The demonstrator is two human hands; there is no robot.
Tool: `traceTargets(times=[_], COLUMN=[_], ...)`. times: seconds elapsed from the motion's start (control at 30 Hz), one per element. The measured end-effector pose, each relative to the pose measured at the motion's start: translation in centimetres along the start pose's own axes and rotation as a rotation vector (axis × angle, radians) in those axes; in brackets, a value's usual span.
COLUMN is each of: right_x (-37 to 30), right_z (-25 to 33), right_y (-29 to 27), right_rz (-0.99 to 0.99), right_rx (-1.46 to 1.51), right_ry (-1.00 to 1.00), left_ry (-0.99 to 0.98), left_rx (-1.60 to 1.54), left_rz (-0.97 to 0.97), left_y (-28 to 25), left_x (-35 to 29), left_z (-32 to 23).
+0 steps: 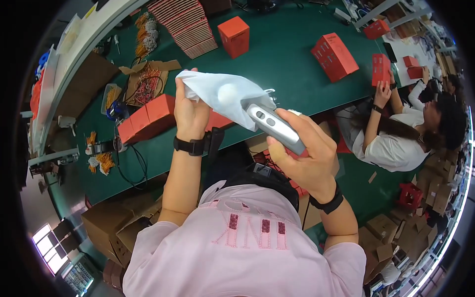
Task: Packing handheld electronic devices into protective bags and product boxes.
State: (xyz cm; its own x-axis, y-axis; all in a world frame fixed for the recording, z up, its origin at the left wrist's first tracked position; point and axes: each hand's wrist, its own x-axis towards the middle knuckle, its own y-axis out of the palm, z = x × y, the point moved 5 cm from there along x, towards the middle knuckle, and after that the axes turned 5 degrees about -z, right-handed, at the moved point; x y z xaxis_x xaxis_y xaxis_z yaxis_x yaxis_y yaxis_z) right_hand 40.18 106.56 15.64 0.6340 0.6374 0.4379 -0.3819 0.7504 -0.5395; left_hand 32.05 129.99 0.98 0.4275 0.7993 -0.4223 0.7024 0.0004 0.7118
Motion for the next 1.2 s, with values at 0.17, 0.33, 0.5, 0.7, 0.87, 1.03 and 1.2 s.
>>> traceTargets(times=[0.17, 0.33, 0.5, 0.7, 0.87, 1.03, 1.2], right_x=[-1.5, -3.3, -4.0, -4.4, -4.0, -4.2, -4.0], right_z=[-1.1, -3.0, -4.4, -2.5, -1.1, -0.6, -0.1], right_y=[1.9, 4.7, 5.6, 5.5, 4.9, 4.8, 4.7], right_rz=[0.035, 0.205, 0.302, 0.284, 0.26, 0.264, 0.248], right_rx=[0.095, 0.732, 0.631, 0.663, 0.662, 0.655, 0.636], right_ry=[0.133, 0.843, 0.908, 0.878, 0.802, 0.816, 0.807], left_ry=[-0.433, -0.407, -0.464, -0.545, -0.593, -0.559, -0.555], left_rx=[-0.174, -0.018, 0.064, 0.061, 0.023, 0.035, 0.033], left_rz=[0.297, 0.319, 0.213, 0.231, 0.304, 0.325, 0.363], left_y=[3.7, 4.6, 4.2, 3.8, 4.3, 5.1, 5.4], left_x=[-7.6, -7.1, -6.6, -6.1, -6.1, -6.6, -6.8], left_z=[1.8, 2.5, 2.9, 2.3, 1.9, 1.2, 1.0])
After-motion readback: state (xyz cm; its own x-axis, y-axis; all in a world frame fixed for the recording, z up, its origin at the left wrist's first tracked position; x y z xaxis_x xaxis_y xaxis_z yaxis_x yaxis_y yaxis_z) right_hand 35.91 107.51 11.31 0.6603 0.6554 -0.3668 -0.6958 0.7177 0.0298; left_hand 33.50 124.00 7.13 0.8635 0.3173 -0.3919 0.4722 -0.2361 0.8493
